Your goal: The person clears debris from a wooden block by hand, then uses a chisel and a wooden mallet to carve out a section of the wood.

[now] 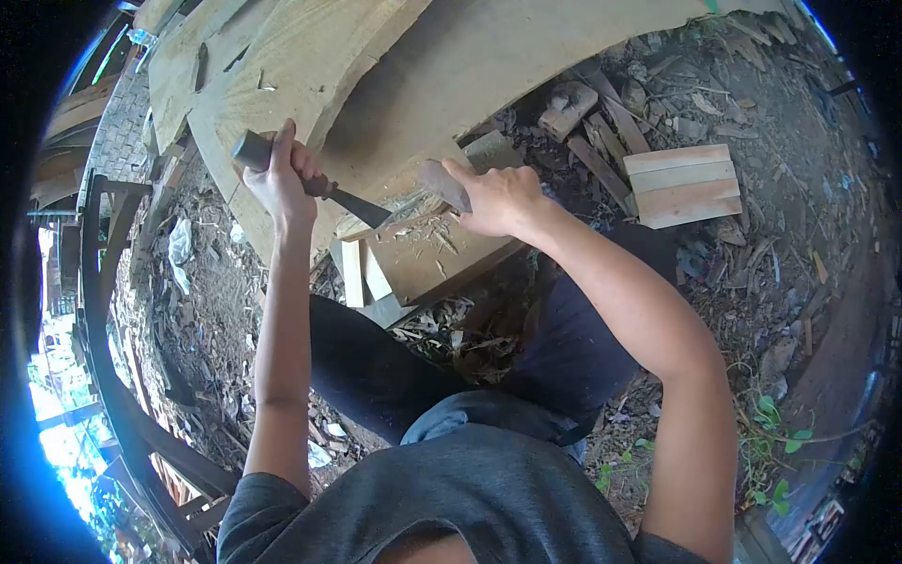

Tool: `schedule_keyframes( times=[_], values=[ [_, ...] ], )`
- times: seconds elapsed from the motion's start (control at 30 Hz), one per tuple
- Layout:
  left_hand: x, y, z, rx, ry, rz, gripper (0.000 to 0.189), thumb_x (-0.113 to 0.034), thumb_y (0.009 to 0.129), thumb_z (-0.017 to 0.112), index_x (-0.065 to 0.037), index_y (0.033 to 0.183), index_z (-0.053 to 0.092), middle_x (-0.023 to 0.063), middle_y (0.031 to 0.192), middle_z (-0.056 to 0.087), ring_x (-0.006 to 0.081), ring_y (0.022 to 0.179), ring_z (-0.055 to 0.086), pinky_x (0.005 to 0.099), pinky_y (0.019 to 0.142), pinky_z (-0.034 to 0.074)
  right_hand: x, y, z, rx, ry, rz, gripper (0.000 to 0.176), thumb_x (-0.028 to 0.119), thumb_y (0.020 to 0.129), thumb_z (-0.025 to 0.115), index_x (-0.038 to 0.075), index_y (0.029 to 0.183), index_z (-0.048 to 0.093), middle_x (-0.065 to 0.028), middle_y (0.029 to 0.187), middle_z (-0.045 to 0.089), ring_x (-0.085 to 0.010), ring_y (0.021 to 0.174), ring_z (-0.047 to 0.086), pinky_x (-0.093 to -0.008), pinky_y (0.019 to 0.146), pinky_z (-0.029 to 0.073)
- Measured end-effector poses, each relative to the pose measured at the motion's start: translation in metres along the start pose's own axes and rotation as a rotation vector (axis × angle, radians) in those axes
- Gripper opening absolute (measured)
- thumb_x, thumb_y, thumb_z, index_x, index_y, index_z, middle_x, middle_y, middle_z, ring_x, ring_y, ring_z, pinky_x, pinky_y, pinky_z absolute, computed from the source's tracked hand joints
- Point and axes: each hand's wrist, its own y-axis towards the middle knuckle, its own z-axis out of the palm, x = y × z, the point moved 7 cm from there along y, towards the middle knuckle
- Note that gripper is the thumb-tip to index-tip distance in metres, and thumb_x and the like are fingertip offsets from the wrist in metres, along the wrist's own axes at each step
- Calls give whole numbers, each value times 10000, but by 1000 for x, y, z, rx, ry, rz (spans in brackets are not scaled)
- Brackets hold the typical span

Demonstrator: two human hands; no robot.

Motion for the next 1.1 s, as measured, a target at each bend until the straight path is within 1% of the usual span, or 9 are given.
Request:
schedule_keyframes(
  times=[0.3,0.5,0.57,0.6,0.77,0.87,0.97,1.03,1.1],
  values=[
    [3,1,3,36,38,26,257,-73,859,683,-77,719,467,7,526,429,86,412,386,257,396,314,0,-1,0,-13,-3,-14,847,418,824,609,250,1518,153,-224,879,692,-373,836,688,-469,779,539],
    [-1,1,0,-5,-48,20,242,-52,859,673,-52,721,475,14,525,452,81,403,398,253,377,321,0,1,0,3,-8,-14,845,421,827,604,258,1519,149,-220,874,692,-371,827,690,-471,789,539],
    [8,0,1,33,55,26,247,-78,857,684,-80,731,472,11,525,436,90,408,394,262,384,310,-1,1,0,-9,-6,-17,843,423,827,603,261,1519,148,-218,873,692,-369,827,690,-473,788,539],
    [9,1,-1,47,14,35,222,-50,858,671,-42,726,492,20,527,464,84,401,409,257,375,332,-1,0,0,-16,-3,-9,844,419,826,603,263,1519,147,-216,874,693,-367,827,690,-472,787,539],
    [10,0,-2,-2,52,14,208,-78,853,681,-62,758,497,8,532,447,80,411,400,249,382,316,-1,0,-2,7,-1,-10,854,423,820,607,265,1520,143,-215,891,692,-365,843,689,-478,793,533],
    [11,-4,-1,-14,91,36,193,-75,851,678,-54,763,507,7,538,458,78,412,408,249,380,323,3,-2,-5,29,5,-2,867,434,813,612,267,1521,139,-224,930,687,-370,882,682,-482,820,522],
    [9,-8,1,-27,95,72,190,-69,848,673,-52,754,509,3,541,471,79,406,413,254,373,332,1,-5,-7,65,-20,38,849,471,825,600,243,1518,166,-186,1019,695,-351,955,676,-456,867,509],
    [13,-8,-2,-30,218,89,187,-69,842,671,-55,742,514,6,535,484,85,404,436,256,372,351,-1,-5,-9,77,7,53,856,474,818,603,241,1520,171,-214,1062,677,-357,1002,659,-459,895,499],
    [12,-12,-5,-40,214,150,187,-82,821,683,-51,723,527,9,536,517,90,419,486,249,376,380,-5,-1,-22,74,63,51,854,477,815,603,251,1519,176,-251,1143,635,-376,1067,628,-474,933,479]
  ],
)
